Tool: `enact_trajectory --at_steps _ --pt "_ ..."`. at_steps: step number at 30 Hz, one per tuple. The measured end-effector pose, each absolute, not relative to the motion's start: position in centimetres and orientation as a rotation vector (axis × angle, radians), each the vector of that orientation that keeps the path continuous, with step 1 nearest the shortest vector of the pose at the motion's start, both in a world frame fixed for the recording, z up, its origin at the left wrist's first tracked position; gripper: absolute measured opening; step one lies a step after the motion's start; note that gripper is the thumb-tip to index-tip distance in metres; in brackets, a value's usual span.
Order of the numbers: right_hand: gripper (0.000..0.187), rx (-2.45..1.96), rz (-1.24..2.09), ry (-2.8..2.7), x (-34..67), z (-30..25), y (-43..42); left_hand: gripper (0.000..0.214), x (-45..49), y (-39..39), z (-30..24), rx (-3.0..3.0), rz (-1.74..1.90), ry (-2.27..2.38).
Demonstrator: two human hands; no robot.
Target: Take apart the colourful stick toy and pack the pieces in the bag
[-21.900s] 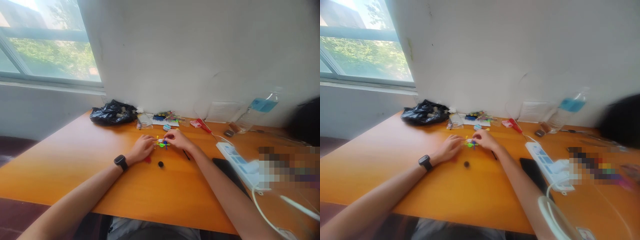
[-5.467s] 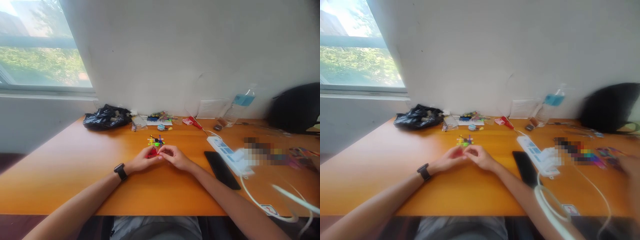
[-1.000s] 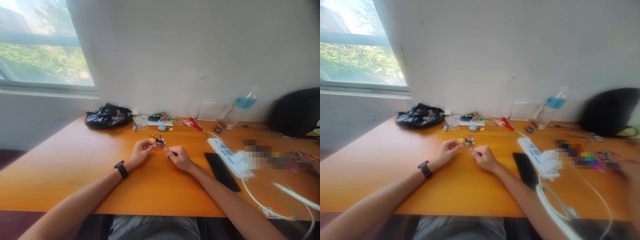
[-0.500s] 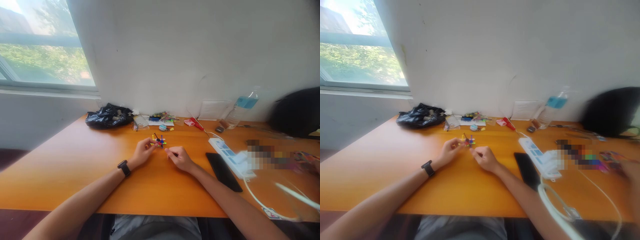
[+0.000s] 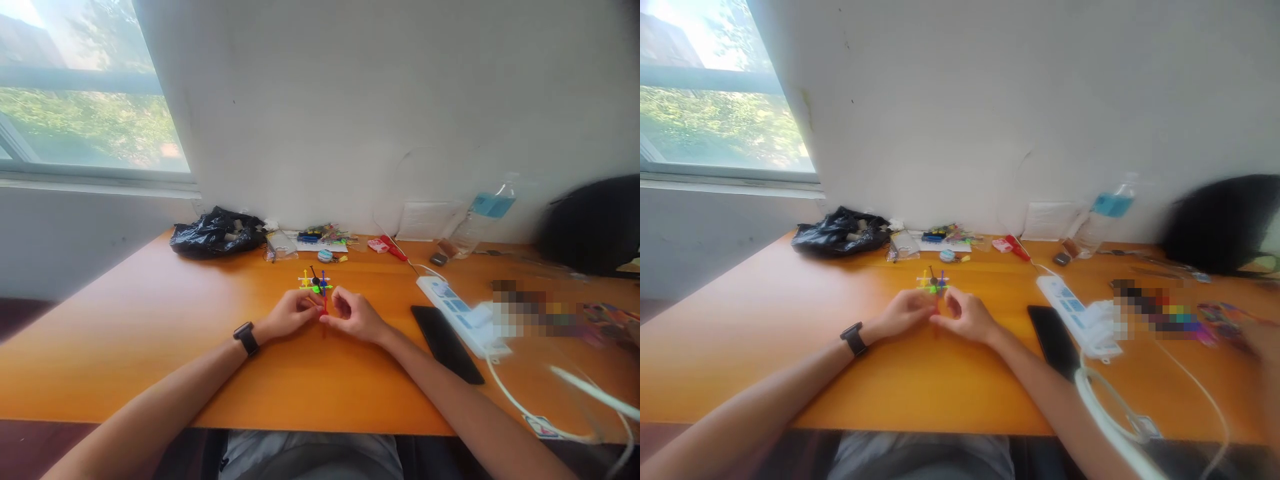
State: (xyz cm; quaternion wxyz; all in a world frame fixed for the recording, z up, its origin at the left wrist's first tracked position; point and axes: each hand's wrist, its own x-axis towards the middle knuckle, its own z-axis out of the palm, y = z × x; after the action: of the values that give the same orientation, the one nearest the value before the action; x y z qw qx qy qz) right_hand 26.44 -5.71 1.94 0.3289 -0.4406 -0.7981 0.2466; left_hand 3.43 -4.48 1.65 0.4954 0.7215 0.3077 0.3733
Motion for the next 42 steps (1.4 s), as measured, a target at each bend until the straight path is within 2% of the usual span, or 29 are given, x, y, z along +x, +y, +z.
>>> enact_trajectory --at_steps 5,12,14,18,20,22,27,28,31,33,38,42 --pt "0.032 -1.127 0.672 -2.153 26.2 1.2 -5.7 0.015 3.3 -4.5 1.4 2.034 0.926 0.923" --pt "0.023 -1.042 0.436 -2.164 26.4 1.9 -5.5 0.014 2.7 -3.3 0.8 2.131 1.155 1.128" --pt "0.041 -0.982 0.358 -2.165 26.4 2.2 -5.3 0.024 2.3 -2.7 0.6 2.164 1.247 1.162" --pt "0.104 -1.073 0.346 -2.299 26.5 1.5 -4.5 0.066 1.8 -2.0 0.2 2.209 1.068 1.193" --pt "0.114 -1.165 0.367 -2.369 26.4 0.8 -4.1 0.078 1.8 -1.9 0.2 2.217 0.947 1.149" --pt "0.106 -1.201 0.373 -2.394 26.4 0.2 -3.7 0.076 2.1 -2.1 0.4 2.233 0.919 1.016" --pt "0.095 -1.113 0.374 -2.334 26.4 -0.3 -3.3 0.038 2.9 -2.7 1.1 2.198 0.934 0.734" --pt "0.089 -1.089 0.385 -2.308 26.5 -0.2 -3.3 0.034 3.0 -2.8 1.1 2.193 0.937 0.727" --pt "0.054 -0.992 0.429 -2.24 26.7 0.0 -3.0 0.026 3.0 -2.8 0.8 2.177 0.98 0.794" --pt "0.041 -0.957 0.442 -2.206 26.9 0.4 -3.0 0.024 2.8 -2.6 0.5 2.167 1.018 0.873" --pt "0.039 -1.037 0.372 -2.134 27.6 1.8 -3.7 0.028 2.1 -1.8 -0.4 2.235 1.11 1.04" --pt "0.056 -1.193 0.248 -2.263 27.8 3.0 -4.7 0.035 1.8 -1.3 -1.2 2.33 1.102 1.091"
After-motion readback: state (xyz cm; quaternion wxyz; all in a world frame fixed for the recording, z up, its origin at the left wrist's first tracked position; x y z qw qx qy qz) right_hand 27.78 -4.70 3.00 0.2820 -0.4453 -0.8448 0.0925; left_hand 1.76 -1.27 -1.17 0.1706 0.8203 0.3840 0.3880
